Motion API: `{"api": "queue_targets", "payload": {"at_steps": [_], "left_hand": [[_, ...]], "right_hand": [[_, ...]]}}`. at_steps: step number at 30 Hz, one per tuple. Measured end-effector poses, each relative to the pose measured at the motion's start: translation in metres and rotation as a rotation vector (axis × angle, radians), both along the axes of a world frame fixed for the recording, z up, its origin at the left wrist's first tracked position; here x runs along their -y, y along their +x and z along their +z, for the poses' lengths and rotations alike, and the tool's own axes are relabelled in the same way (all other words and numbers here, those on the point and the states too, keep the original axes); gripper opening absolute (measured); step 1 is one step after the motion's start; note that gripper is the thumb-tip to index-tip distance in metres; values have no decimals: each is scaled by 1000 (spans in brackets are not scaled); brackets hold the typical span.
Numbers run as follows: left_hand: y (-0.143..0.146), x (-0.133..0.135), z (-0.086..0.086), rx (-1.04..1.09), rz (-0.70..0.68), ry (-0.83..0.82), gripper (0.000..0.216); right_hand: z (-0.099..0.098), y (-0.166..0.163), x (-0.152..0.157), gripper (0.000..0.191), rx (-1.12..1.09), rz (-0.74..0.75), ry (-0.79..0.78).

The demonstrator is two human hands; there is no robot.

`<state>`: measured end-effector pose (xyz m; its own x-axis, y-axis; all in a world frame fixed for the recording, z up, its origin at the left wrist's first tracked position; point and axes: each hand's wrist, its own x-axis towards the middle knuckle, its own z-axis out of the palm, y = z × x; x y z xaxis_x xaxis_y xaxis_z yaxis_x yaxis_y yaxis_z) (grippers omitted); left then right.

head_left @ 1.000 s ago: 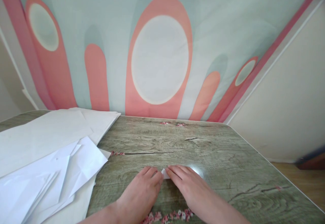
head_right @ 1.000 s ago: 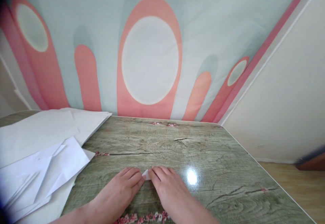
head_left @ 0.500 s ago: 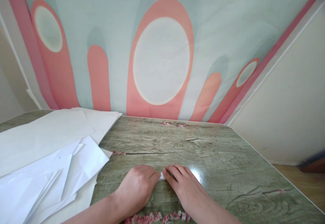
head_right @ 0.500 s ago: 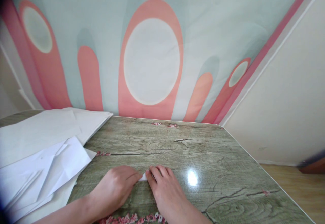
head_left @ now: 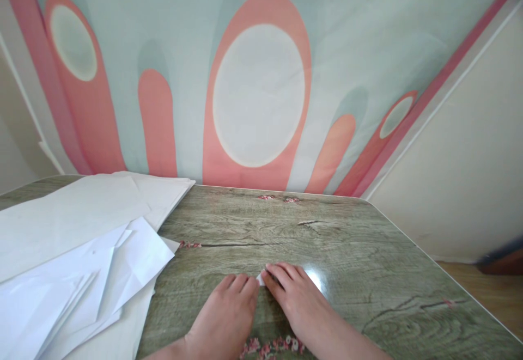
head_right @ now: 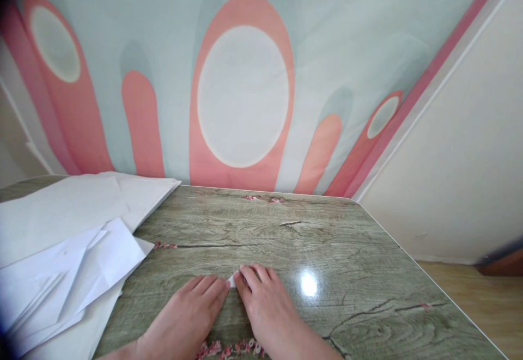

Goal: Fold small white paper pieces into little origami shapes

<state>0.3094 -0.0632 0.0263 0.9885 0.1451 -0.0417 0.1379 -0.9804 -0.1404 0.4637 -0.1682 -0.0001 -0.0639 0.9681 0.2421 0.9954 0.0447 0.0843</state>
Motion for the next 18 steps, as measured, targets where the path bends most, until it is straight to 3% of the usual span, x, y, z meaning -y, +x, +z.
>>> {"api": "queue_targets", "payload": {"at_steps": [8, 18], "left_hand": [[4, -12, 18, 20, 27, -193, 32], [0, -22, 14, 139, 74, -282, 33]], "right_hand": [[6, -5, 0, 35, -11, -17, -14], [1, -6, 12, 47, 20, 14, -68]]}}
